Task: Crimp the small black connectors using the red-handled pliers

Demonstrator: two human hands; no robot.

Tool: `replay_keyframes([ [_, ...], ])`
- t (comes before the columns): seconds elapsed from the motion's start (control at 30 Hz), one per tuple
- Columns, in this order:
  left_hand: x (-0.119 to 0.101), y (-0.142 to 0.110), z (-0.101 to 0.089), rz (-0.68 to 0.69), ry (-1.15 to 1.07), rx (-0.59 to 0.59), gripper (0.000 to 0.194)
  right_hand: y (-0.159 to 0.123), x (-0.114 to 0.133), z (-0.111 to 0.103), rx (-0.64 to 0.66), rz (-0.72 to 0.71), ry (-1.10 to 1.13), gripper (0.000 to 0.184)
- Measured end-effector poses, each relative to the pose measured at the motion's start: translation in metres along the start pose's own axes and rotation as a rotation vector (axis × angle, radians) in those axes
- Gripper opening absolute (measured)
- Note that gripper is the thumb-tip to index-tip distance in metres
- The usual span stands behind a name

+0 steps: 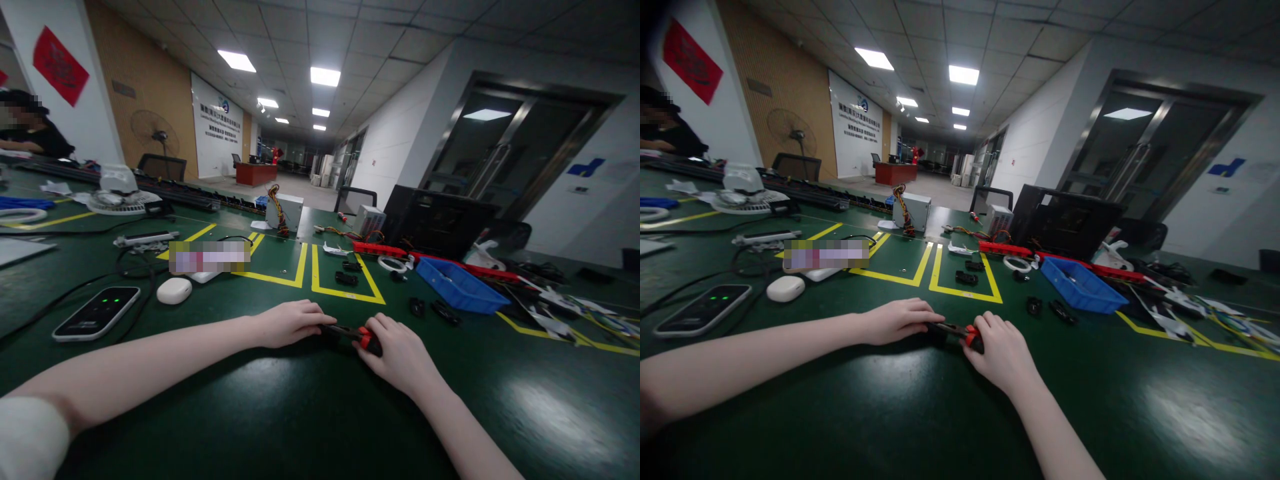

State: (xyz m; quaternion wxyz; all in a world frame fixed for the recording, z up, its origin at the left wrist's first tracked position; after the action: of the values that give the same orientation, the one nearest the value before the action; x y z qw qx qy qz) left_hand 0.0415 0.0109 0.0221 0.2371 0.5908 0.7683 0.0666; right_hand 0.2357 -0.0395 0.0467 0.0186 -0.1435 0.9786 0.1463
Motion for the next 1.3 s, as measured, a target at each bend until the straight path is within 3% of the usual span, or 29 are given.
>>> replay_keyframes([
  [0.2, -0.003, 0.0, -0.001, -0.019, -0.134, -0.01, 0.043, 0.0, 0.001, -0.005, -0.078, -0.013, 0.031, 0.029],
  [0.5, -0.003, -0.001, -0.002, 0.025, -0.147, -0.007, 0.044, -0.001, -0.003, 0.007, 0.086, 0.053, 0.151, 0.028],
  [0.77, -0.005, -0.002, -0.001, 0.075, -0.157, -0.001, 0.043, 0.0, -0.001, 0.009, 0.151, 0.041, 0.158, 0.03],
  [1.3, -0.007, 0.0, -0.001, 0.094, -0.095, 0.008, 0.042, 0.0, 0.0, 0.004, 0.165, 0.026, 0.121, 0.029],
])
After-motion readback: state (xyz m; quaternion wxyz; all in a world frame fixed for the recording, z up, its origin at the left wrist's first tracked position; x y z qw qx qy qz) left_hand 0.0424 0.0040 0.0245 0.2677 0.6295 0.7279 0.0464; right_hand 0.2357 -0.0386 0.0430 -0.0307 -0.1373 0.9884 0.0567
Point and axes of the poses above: each hand's wrist, its own y-axis towards the middle knuckle, its own z-axis out of the palm, x = y × z, the point moved 5 cm from there along y, towards the middle knuckle, and after that the axes turned 4 degrees about z, right-handed, at the moved point
